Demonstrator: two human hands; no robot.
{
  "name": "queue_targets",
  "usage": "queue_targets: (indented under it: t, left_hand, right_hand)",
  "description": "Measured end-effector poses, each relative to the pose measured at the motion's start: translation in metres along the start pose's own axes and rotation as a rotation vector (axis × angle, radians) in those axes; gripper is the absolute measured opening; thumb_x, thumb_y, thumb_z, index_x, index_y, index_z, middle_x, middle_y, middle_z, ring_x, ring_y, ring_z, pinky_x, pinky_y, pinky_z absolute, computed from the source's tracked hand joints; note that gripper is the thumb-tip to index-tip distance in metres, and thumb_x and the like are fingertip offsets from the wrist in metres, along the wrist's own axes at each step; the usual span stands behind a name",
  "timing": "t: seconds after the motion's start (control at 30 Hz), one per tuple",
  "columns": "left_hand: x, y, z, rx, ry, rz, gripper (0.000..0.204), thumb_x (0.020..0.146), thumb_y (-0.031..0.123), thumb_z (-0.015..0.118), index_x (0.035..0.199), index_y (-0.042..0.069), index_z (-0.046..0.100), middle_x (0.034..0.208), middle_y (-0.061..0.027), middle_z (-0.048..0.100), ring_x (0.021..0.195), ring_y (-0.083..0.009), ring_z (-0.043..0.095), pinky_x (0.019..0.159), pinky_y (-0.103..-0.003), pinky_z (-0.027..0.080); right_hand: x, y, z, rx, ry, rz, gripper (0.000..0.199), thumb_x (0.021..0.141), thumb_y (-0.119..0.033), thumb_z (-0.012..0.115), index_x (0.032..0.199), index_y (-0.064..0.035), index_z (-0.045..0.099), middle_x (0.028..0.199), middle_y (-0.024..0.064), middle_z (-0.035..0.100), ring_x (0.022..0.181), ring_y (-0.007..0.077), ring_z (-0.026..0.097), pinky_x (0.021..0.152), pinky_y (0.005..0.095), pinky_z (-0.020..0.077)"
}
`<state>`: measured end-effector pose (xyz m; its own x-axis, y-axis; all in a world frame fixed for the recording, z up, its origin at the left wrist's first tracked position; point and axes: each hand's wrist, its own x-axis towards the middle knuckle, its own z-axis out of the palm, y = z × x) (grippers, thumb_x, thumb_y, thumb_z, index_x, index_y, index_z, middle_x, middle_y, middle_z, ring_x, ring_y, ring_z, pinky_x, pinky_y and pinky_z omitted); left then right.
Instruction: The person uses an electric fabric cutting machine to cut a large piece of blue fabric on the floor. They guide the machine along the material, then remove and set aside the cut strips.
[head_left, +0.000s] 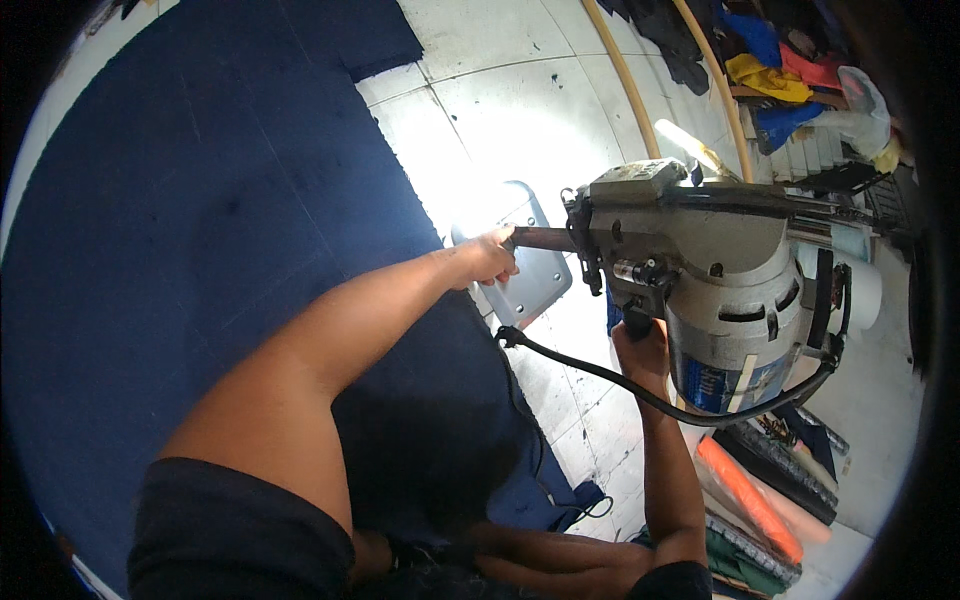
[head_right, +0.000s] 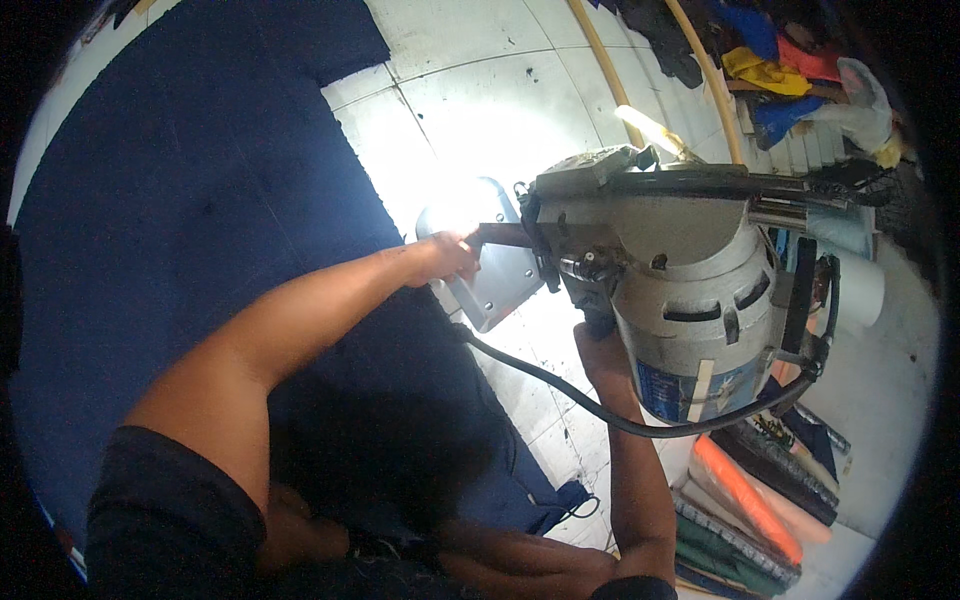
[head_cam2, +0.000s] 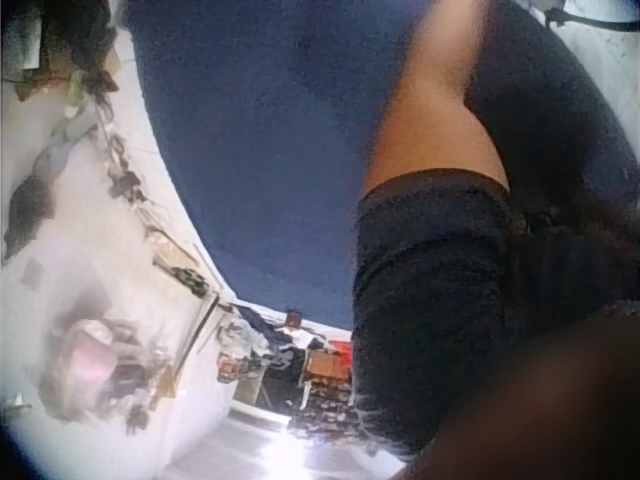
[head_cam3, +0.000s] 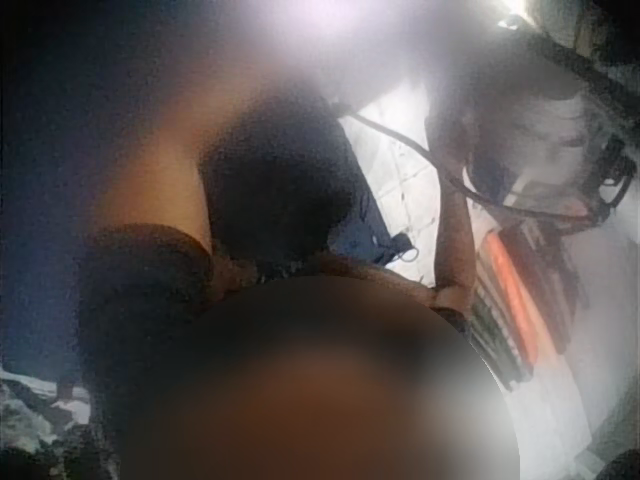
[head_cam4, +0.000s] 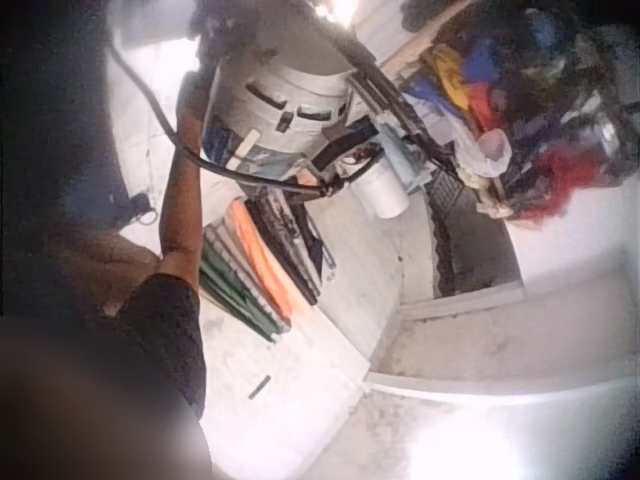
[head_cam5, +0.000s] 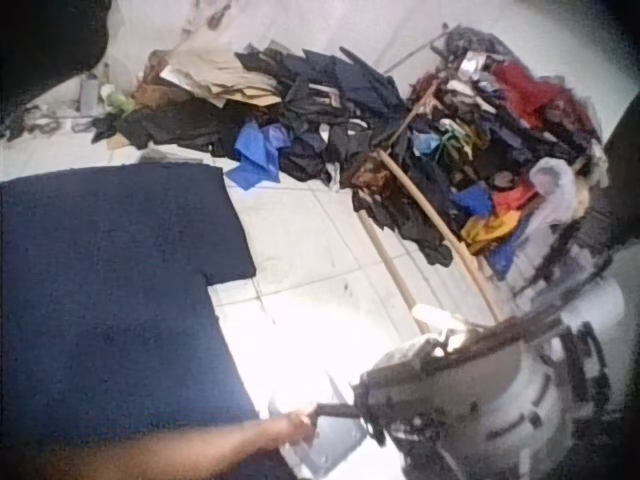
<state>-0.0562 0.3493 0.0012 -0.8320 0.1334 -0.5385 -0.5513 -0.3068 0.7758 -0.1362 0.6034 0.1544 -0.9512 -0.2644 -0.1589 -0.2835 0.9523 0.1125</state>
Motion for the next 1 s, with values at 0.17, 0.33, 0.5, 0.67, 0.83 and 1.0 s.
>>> queue_targets:
  t: [0.17, 0.33, 0.5, 0.67, 0.83, 1.0]
  left_hand:
    - [0.014, -0.015, -0.003, -0.052, -0.007, -0.021, 0.046, 0.085, 0.013, 0.069, 0.128, 0.014, 0.055, 0.088, -0.0031, 0.062, 0.075, -0.013, 0.061, 0.059, -0.028, 0.049]
    - [0.001, -0.009, -0.019, 0.122, 0.061, -0.012, 0.024, 0.083, 0.023, 0.071, 0.104, 0.01, 0.069, 0.083, -0.0059, 0.065, 0.072, -0.0169, 0.062, 0.06, -0.031, 0.049]
    - [-0.022, 0.012, -0.058, 0.365, 0.217, 0.199, 0.025, 0.082, 0.026, 0.069, 0.095, 0.005, 0.072, 0.086, -0.0102, 0.07, 0.076, -0.0196, 0.064, 0.07, -0.034, 0.051]
    - [-0.065, 0.018, -0.124, 0.713, 0.4, 0.33, 0.024, 0.08, 0.024, 0.065, 0.092, 0.006, 0.075, 0.094, -0.0151, 0.073, 0.084, -0.0279, 0.07, 0.077, -0.037, 0.054]
    - [-0.14, 0.037, -0.167, 1.168, 0.562, 0.092, 0.026, 0.086, 0.013, 0.057, 0.104, 0.003, 0.072, 0.113, -0.021, 0.068, 0.104, -0.0368, 0.067, 0.089, -0.046, 0.053]
    - [-0.21, 0.033, -0.222, 1.245, 0.754, -0.017, 0.022, 0.087, 0.019, 0.059, 0.1, 0.005, 0.07, 0.106, -0.018, 0.068, 0.1, -0.0355, 0.066, 0.084, -0.047, 0.052]
  right_hand:
    - [0.004, 0.02, 0.018, -0.086, 0.096, -0.13, 0.033, 0.08, -0.035, 0.063, 0.093, -0.005, 0.066, 0.083, 0.0136, 0.068, 0.085, 0.0298, 0.069, 0.08, 0.0407, 0.0544]
    - [0.006, 0.038, 0.028, -0.012, 0.318, -0.454, 0.027, 0.081, -0.029, 0.07, 0.09, -0.0046, 0.064, 0.078, 0.0118, 0.065, 0.079, 0.0253, 0.067, 0.074, 0.0374, 0.0541]
    - [0.008, 0.033, 0.026, 0.181, 0.261, -0.388, 0.032, 0.084, -0.03, 0.071, 0.094, -0.0016, 0.06, 0.078, 0.0094, 0.06, 0.072, 0.0216, 0.061, 0.07, 0.0362, 0.0517]
    - [0.013, 0.024, 0.013, 0.387, 0.047, -0.517, 0.036, 0.089, -0.032, 0.069, 0.102, -0.0011, 0.055, 0.089, 0.0077, 0.053, 0.082, 0.0177, 0.05, 0.073, 0.0345, 0.0459]
    - [0.015, 0.039, -0.01, 0.284, -0.107, -0.679, 0.048, 0.093, -0.039, 0.067, 0.12, -0.0031, 0.049, 0.103, 0.0101, 0.055, 0.092, 0.0202, 0.052, 0.08, 0.0334, 0.0457]
    - [0.019, 0.011, -0.002, 0.086, -0.226, -0.443, 0.046, 0.092, -0.036, 0.068, 0.12, -0.0022, 0.055, 0.109, 0.0138, 0.063, 0.102, 0.0203, 0.059, 0.086, 0.0358, 0.0489]
